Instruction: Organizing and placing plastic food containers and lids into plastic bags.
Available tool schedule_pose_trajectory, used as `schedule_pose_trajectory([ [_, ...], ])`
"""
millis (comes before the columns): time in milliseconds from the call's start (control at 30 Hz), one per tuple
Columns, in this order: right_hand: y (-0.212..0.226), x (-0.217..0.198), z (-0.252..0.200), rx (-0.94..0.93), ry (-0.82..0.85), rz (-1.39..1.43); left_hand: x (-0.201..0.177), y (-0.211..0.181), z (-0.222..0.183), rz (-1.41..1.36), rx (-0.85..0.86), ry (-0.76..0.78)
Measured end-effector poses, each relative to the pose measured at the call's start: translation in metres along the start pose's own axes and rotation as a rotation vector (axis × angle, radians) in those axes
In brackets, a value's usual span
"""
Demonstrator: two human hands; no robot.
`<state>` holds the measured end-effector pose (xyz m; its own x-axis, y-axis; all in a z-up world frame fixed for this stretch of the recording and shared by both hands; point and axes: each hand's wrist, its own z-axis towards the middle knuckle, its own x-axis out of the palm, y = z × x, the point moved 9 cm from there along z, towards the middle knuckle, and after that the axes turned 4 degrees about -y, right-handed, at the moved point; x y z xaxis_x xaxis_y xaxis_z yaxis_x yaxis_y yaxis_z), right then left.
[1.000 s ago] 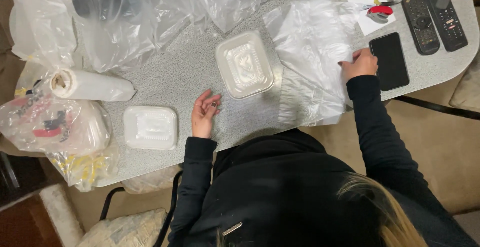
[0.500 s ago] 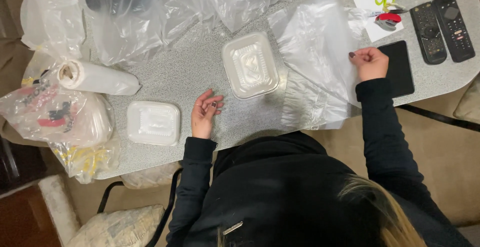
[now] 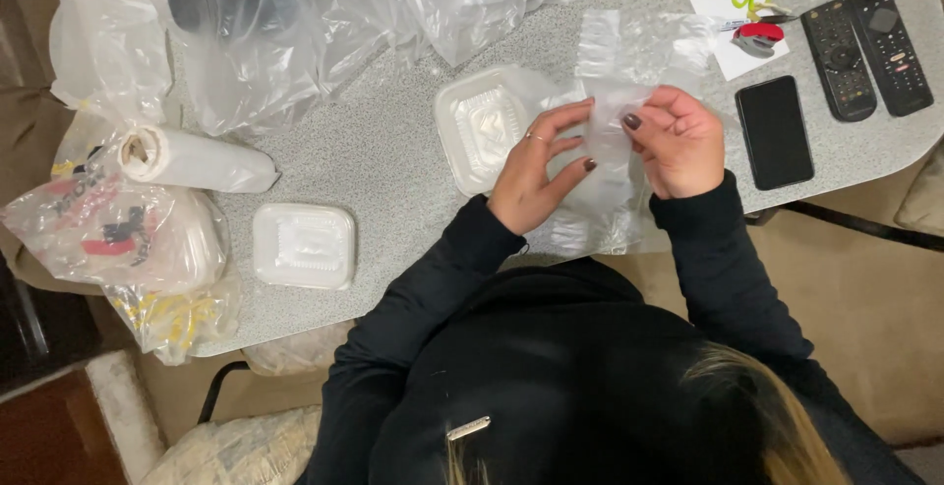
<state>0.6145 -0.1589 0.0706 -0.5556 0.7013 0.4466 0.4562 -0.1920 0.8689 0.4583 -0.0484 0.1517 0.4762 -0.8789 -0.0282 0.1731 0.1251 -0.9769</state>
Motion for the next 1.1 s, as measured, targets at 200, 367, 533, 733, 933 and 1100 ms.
schedule_pose_trajectory([
  [200,-0.013,-0.003,-0.004,-0.103,0.011,-0.053,0.014,-0.015,0.009,0.26,0.084,-0.033],
  [367,-0.003,0.014,-0.002,-0.076,0.077,-0.046,-0.016,0.033,0.001,0.223,-0.14,-0.19],
  [533,0.018,-0.023,0.021,-0.138,0.123,-0.021,-0.081,0.045,-0.006,0.23,-0.15,-0.362],
  [733,0.012,-0.138,0.069,-0.196,-0.033,-0.262,-0.173,0.025,-0.041,0.086,-0.069,-0.653],
  [933,-0.047,-0.246,0.109,-0.358,-0.149,-0.717,-0.209,-0.01,-0.084,-0.3,0.043,-0.858],
  [1100,-0.023,-0.187,0.082,-0.722,-0.408,-1.567,-0.196,-0.051,-0.086,-0.553,0.028,-0.863],
])
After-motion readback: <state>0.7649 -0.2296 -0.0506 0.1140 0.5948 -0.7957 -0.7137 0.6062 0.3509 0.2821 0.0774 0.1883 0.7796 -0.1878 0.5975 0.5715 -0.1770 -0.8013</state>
